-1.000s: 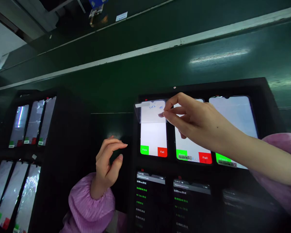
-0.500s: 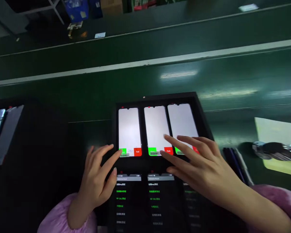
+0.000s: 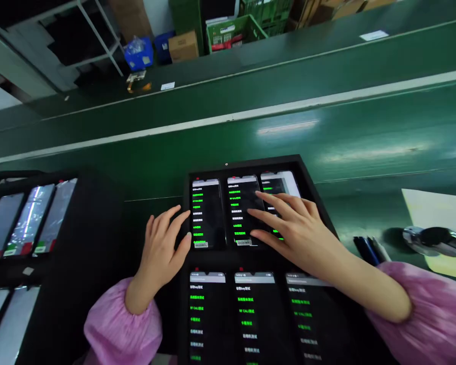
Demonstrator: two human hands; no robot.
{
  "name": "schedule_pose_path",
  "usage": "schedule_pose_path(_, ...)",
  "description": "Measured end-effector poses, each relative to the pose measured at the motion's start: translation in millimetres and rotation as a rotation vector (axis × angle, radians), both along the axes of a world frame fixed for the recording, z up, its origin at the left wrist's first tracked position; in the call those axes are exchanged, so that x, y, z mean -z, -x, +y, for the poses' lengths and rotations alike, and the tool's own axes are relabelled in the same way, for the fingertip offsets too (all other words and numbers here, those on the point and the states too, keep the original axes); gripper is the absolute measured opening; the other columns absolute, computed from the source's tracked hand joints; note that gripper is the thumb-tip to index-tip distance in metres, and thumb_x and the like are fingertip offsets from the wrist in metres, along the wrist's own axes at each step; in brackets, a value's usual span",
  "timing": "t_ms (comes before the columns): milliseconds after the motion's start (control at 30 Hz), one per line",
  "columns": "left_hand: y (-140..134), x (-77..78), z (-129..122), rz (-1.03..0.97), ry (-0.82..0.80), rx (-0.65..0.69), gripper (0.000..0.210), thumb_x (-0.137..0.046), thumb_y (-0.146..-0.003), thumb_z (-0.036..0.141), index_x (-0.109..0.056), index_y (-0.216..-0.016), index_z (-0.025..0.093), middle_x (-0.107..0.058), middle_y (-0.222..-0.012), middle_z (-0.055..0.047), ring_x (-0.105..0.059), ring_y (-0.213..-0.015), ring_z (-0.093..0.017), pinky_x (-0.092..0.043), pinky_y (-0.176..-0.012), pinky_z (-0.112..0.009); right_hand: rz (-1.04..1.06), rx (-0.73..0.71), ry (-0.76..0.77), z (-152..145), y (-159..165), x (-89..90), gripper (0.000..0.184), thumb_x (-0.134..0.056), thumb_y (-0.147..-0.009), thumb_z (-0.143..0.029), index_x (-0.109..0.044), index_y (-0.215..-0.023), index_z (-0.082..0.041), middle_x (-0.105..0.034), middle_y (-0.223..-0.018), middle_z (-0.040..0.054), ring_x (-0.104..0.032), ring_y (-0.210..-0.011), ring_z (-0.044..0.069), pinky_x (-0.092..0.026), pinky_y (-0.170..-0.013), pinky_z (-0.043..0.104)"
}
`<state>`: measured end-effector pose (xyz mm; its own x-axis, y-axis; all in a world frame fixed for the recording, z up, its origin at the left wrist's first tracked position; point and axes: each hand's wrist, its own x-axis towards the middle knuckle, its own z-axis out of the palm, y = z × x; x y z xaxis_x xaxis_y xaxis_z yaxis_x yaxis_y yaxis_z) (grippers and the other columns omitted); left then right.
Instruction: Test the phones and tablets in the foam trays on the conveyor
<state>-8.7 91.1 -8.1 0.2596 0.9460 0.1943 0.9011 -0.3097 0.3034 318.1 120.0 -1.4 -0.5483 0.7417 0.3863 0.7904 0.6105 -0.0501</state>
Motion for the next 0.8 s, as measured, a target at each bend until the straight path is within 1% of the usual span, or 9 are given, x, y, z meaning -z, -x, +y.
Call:
schedule_pose_path(133,-5,-0.6,9,0.024,0.001,0.0,0.041,-0.046,-0.108,0.032,-0.056,-0.147,0.027,-0.055,-0.156,-0.013,-0.055,-0.141,-0.034,-0.031,-0.122,-0.073,0.005,-0.005,0.003,15,10,3.2,0.039,-0.049,-0.111,-0.046,-0.071,-0.133,-0.023,-0.06,-0.153,0.0142,-0.059,-0.127,0.037,-0.049,-0.094,0.053)
schedule_pose_path(433,-14,-4.3,26,0.056,-0.034,-0.022,0.041,-0.048,-0.106,0.03,-0.059,-0.145,0.024,-0.056,-0.155,-0.014,-0.055,-0.139,-0.033,-0.032,-0.122,-0.07,0.046,0.029,-0.046,23,11,11.4,0.045,-0.044,-0.112,-0.049,-0.068,-0.137,-0.02,-0.058,-0.154,0.0164,-0.059,-0.126,0.039,-0.049,-0.092,0.056)
schedule_pose_path(567,-19,-4.1,35,0.065,-0.054,-0.019,0.041,-0.048,-0.106,0.029,-0.061,-0.144,0.025,-0.057,-0.154,-0.014,-0.053,-0.143,-0.033,-0.034,-0.122,-0.07,-0.034,0.064,-0.011,25,15,9.2,0.047,-0.042,-0.112,-0.053,-0.07,-0.135,-0.022,-0.052,-0.161,0.0161,-0.057,-0.128,0.041,-0.049,-0.092,0.059)
schedule_pose_path(633,-20,-3.6,38,0.098,-0.058,-0.005,0.04,-0.049,-0.105,0.029,-0.063,-0.142,0.027,-0.055,-0.156,-0.015,-0.052,-0.144,-0.036,-0.032,-0.121,-0.075,-0.032,0.093,-0.011,23,9,3.7,0.047,-0.041,-0.113,-0.053,-0.069,-0.136,-0.025,-0.048,-0.165,0.0149,-0.056,-0.131,0.041,-0.047,-0.094,0.061)
schedule_pose_path(667,-20,-3.2,38,0.116,-0.06,0.001,0.039,-0.05,-0.105,0.03,-0.065,-0.141,0.028,-0.053,-0.158,-0.015,-0.05,-0.145,-0.038,-0.03,-0.12,-0.078,-0.005,0.116,-0.025,21,4,0.6,0.047,-0.04,-0.113,-0.053,-0.069,-0.138,-0.026,-0.048,-0.164,0.0148,-0.055,-0.132,0.041,-0.047,-0.095,0.061)
schedule_pose_path(733,-20,-1.9,35,0.13,-0.076,-0.007,0.04,-0.05,-0.105,0.032,-0.063,-0.143,0.029,-0.049,-0.161,-0.016,-0.048,-0.146,-0.042,-0.028,-0.118,-0.084,0.058,0.179,-0.06,17,-11,-3.7,0.049,-0.038,-0.113,-0.054,-0.069,-0.138,-0.024,-0.052,-0.161,0.0155,-0.055,-0.132,0.04,-0.045,-0.097,0.061)
schedule_pose_path(800,-18,-0.3,29,0.086,-0.1,-0.034,0.045,-0.049,-0.106,0.034,-0.056,-0.15,0.026,-0.047,-0.162,-0.018,-0.048,-0.147,-0.042,-0.029,-0.118,-0.084,0.08,0.227,-0.078,15,-26,-3.3,0.054,-0.035,-0.113,-0.058,-0.071,-0.132,-0.022,-0.058,-0.155,0.0161,-0.057,-0.129,0.041,-0.045,-0.096,0.061)
